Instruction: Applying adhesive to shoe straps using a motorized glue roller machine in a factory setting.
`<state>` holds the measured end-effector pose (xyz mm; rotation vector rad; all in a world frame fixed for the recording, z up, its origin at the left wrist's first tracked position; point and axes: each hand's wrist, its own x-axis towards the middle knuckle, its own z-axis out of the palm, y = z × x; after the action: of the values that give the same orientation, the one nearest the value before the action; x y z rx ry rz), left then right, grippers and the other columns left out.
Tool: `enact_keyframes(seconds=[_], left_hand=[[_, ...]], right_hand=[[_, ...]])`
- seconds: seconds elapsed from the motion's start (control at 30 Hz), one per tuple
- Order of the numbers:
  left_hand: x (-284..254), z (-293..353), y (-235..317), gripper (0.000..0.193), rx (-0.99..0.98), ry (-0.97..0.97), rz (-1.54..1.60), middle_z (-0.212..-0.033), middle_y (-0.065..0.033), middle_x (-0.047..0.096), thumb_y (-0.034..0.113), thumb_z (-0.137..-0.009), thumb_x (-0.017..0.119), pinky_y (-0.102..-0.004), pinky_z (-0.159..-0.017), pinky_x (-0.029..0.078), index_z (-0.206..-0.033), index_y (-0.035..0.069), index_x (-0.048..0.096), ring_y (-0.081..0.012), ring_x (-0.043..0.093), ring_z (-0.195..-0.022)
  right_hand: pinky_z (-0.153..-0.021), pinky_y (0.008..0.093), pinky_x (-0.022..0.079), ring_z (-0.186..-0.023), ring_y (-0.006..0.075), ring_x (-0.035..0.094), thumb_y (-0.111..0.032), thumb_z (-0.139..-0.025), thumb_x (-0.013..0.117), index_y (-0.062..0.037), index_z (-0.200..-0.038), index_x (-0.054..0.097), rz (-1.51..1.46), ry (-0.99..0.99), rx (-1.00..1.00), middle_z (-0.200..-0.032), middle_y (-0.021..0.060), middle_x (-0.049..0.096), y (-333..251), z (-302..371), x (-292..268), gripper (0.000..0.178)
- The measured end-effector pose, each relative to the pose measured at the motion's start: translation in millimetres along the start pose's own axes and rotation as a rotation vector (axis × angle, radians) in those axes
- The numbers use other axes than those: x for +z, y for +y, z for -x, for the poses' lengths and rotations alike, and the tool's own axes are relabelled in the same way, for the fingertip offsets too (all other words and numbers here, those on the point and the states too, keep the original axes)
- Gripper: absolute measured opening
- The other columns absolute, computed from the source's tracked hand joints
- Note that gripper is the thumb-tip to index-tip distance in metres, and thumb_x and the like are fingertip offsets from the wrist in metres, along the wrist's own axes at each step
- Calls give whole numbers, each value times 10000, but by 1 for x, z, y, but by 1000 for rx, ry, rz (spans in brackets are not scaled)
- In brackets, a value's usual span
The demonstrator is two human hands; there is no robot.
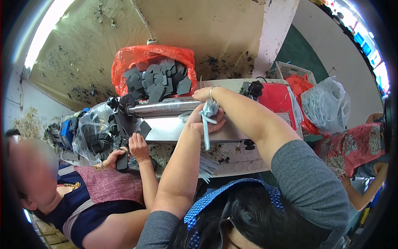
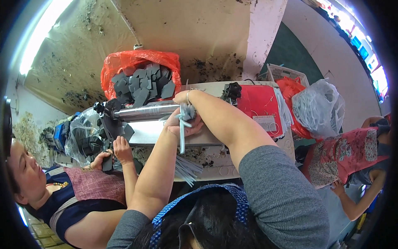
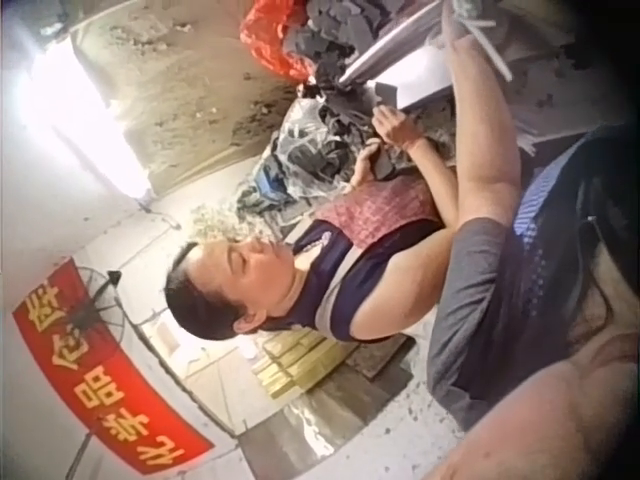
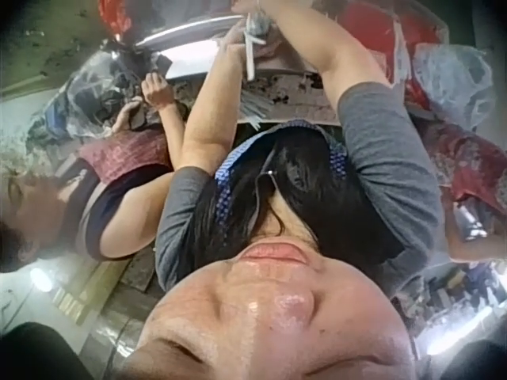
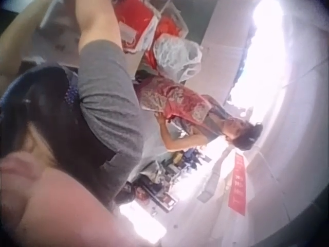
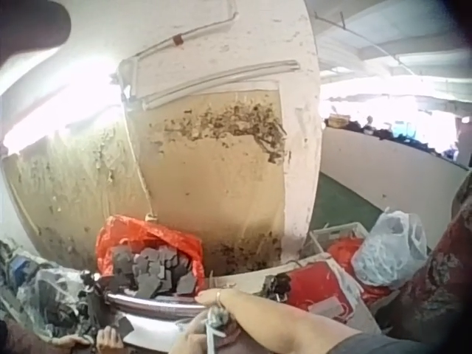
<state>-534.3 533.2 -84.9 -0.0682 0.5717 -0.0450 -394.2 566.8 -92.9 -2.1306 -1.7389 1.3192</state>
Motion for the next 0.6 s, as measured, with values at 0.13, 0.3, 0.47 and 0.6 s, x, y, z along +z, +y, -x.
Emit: enact_keyframes(seconds=[0.13,0.3,0.47,0.6], left_hand=[[18,25,-23,568,81,45,-91,-1179,-173,524,429,-809,590,-556,-926,377,-1213,51,463,-358,544,-1046],[-7,40,-23,734,50,-96,-30,-1195,-243,468,480,-813,563,-541,-904,404,-1270,-37,312,-376,523,-1083],[-23,48,-40,735,41,-56,-111,-1154,-232,511,563,-795,519,-520,-887,420,-1159,-66,417,-356,527,-1067],[-32,47,-45,702,66,-135,-207,-1117,-217,555,593,-804,445,-524,-907,390,-1097,-41,517,-352,524,-1058]], right_hand=[[-995,373,327,-1179,285,467,-403,-932,283,5,-1195,521,75,102,-23,-1270,159,493,-8,26,-8,540],[-1019,385,284,-1233,284,400,-467,-927,305,-78,-1267,470,47,30,12,-1335,147,429,-22,27,-9,543],[-1011,374,301,-1213,278,430,-556,-871,349,-75,-1201,542,27,127,40,-1283,154,482,-5,32,-11,615],[-857,387,448,-992,270,591,-472,-764,506,-126,-1022,660,190,433,-57,-1031,128,633,11,50,-11,458]])
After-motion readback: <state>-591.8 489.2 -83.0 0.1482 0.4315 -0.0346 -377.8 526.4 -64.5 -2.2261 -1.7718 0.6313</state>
